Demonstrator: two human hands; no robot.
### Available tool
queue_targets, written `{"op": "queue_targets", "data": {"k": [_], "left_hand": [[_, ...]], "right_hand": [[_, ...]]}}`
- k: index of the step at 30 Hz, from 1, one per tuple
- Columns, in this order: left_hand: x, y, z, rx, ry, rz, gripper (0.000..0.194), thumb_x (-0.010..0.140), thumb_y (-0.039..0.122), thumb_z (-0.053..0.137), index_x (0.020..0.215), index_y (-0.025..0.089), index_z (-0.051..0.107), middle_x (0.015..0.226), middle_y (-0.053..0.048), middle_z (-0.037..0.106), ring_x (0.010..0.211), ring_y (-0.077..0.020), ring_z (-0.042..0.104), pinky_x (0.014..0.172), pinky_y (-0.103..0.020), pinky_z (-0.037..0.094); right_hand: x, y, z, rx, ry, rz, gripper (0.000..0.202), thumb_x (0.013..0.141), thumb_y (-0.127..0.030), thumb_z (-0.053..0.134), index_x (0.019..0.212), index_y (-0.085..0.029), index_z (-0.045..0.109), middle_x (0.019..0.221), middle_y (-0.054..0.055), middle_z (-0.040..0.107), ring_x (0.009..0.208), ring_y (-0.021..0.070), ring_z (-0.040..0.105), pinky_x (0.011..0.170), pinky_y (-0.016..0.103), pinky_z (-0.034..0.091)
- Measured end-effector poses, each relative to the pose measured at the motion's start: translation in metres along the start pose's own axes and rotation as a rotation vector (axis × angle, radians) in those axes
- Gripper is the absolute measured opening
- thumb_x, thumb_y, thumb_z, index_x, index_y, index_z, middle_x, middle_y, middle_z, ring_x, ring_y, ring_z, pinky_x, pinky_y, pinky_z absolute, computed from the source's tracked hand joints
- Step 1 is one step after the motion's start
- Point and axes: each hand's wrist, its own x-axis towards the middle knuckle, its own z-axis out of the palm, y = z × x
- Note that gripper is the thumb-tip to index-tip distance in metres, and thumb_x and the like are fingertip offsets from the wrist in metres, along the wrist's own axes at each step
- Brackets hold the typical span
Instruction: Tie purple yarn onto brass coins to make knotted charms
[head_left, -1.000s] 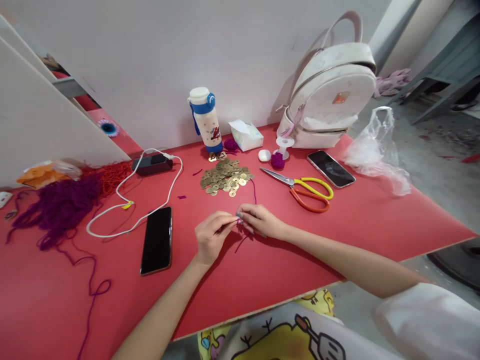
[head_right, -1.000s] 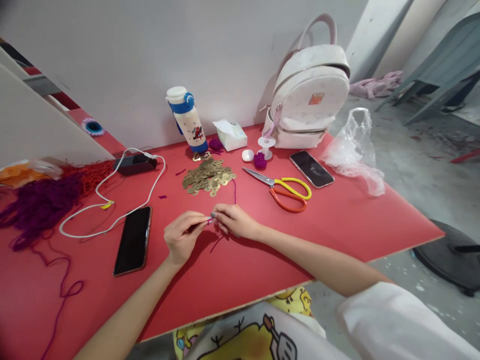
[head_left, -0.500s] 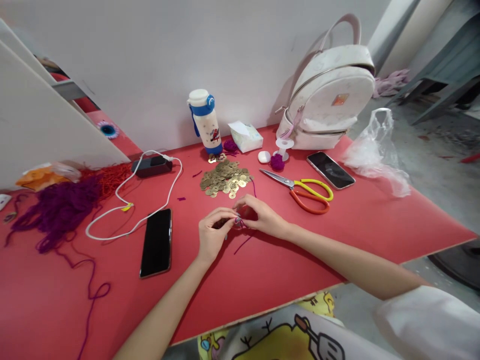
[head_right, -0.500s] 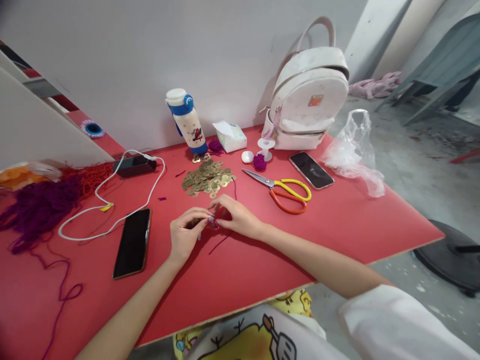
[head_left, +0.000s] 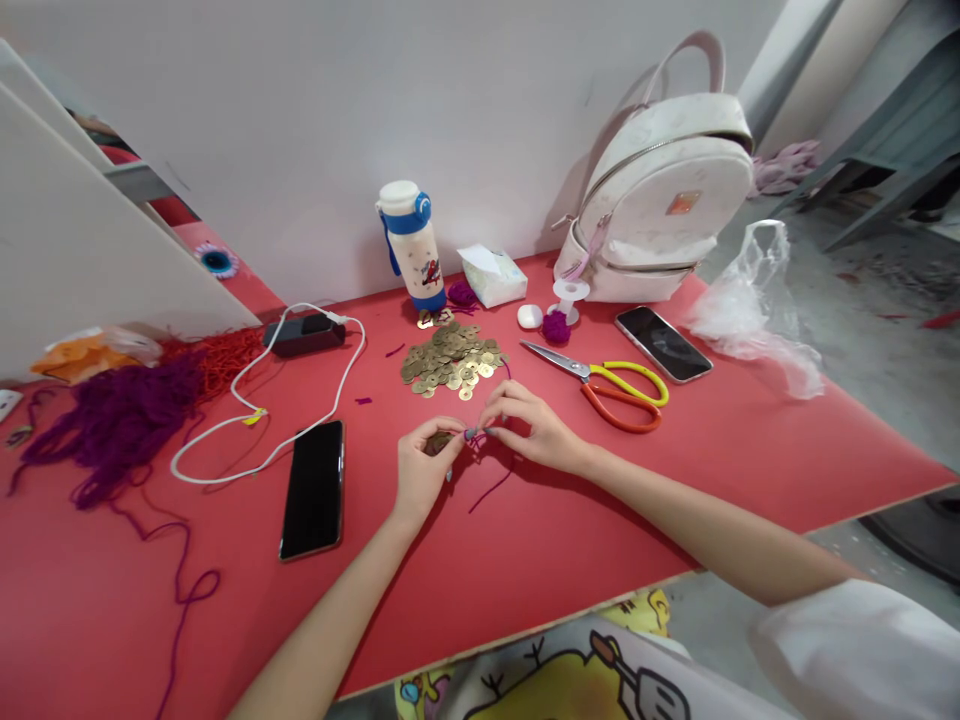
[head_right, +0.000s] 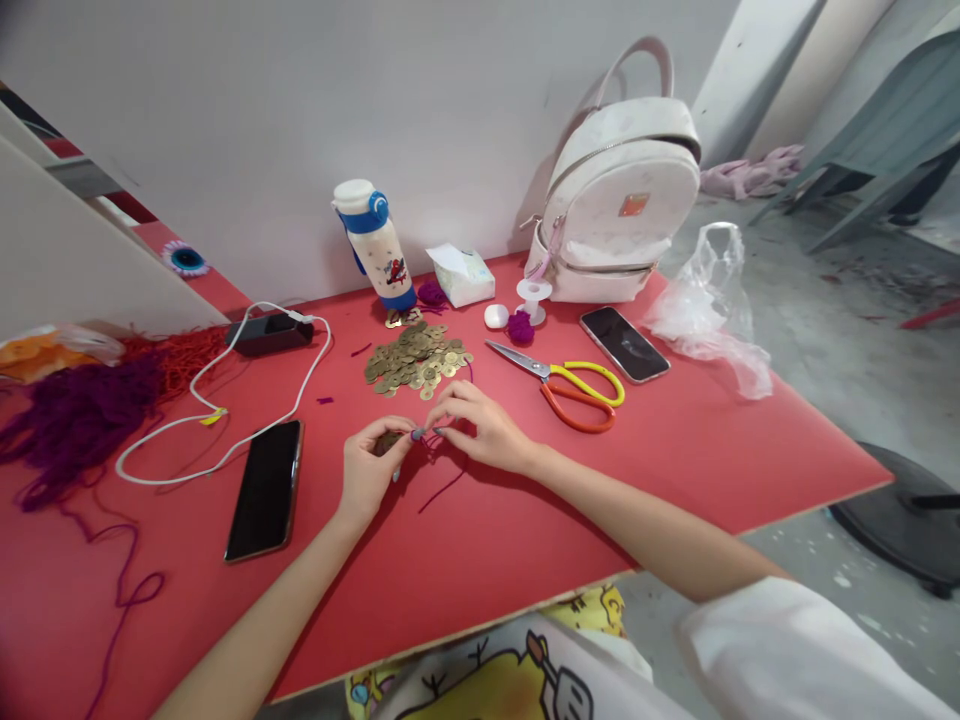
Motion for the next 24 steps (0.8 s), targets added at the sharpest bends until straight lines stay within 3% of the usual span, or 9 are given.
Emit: {"op": "queue_targets", "data": {"k": [7, 16, 19, 24], "left_hand": [[0.0008, 0.0006, -0.0012, -0.003, -0.006, 0.003, 0.008, 0.076, 0.024, 0.068, 0.073, 0.017, 0.069, 0.071, -0.003, 0.068, 0.051, -0.0101, 0.055, 0.043, -0.019, 0.041], [0.0059, -0.0019, -0.003, 0.076, -0.064, 0.039, 0.006, 0.073, 0.021, 0.069, 0.069, 0.017, 0.068, 0.074, -0.004, 0.069, 0.069, -0.0144, 0.063, 0.066, -0.023, 0.05], [0.0062, -0.0026, -0.0036, 0.072, -0.079, 0.029, 0.004, 0.072, 0.019, 0.068, 0.069, 0.017, 0.069, 0.075, -0.004, 0.07, 0.071, -0.0142, 0.064, 0.067, -0.023, 0.05], [0.0054, -0.0025, -0.003, 0.052, -0.118, 0.022, 0.003, 0.071, 0.018, 0.07, 0.068, 0.017, 0.069, 0.077, -0.005, 0.07, 0.071, -0.0157, 0.065, 0.067, -0.025, 0.052]], "right_hand": [[-0.0027, 0.002, 0.0035, -0.061, -0.09, 0.058, 0.013, 0.088, -0.034, 0.067, 0.093, -0.022, 0.069, 0.094, 0.006, 0.06, 0.09, 0.0198, 0.056, 0.081, 0.034, 0.049], [-0.0002, 0.0002, 0.0008, -0.061, -0.026, 0.114, 0.005, 0.087, -0.018, 0.058, 0.086, -0.02, 0.062, 0.091, 0.006, 0.059, 0.088, 0.0192, 0.055, 0.078, 0.032, 0.047], [-0.0008, -0.0002, 0.0003, 0.001, -0.047, 0.12, 0.003, 0.089, -0.018, 0.054, 0.089, -0.02, 0.057, 0.09, 0.005, 0.061, 0.087, 0.0188, 0.056, 0.08, 0.033, 0.047], [-0.0031, -0.0014, 0.0029, 0.15, -0.086, 0.27, 0.008, 0.096, -0.028, 0.046, 0.093, -0.021, 0.047, 0.084, 0.002, 0.061, 0.075, 0.016, 0.059, 0.073, 0.029, 0.047]]}}
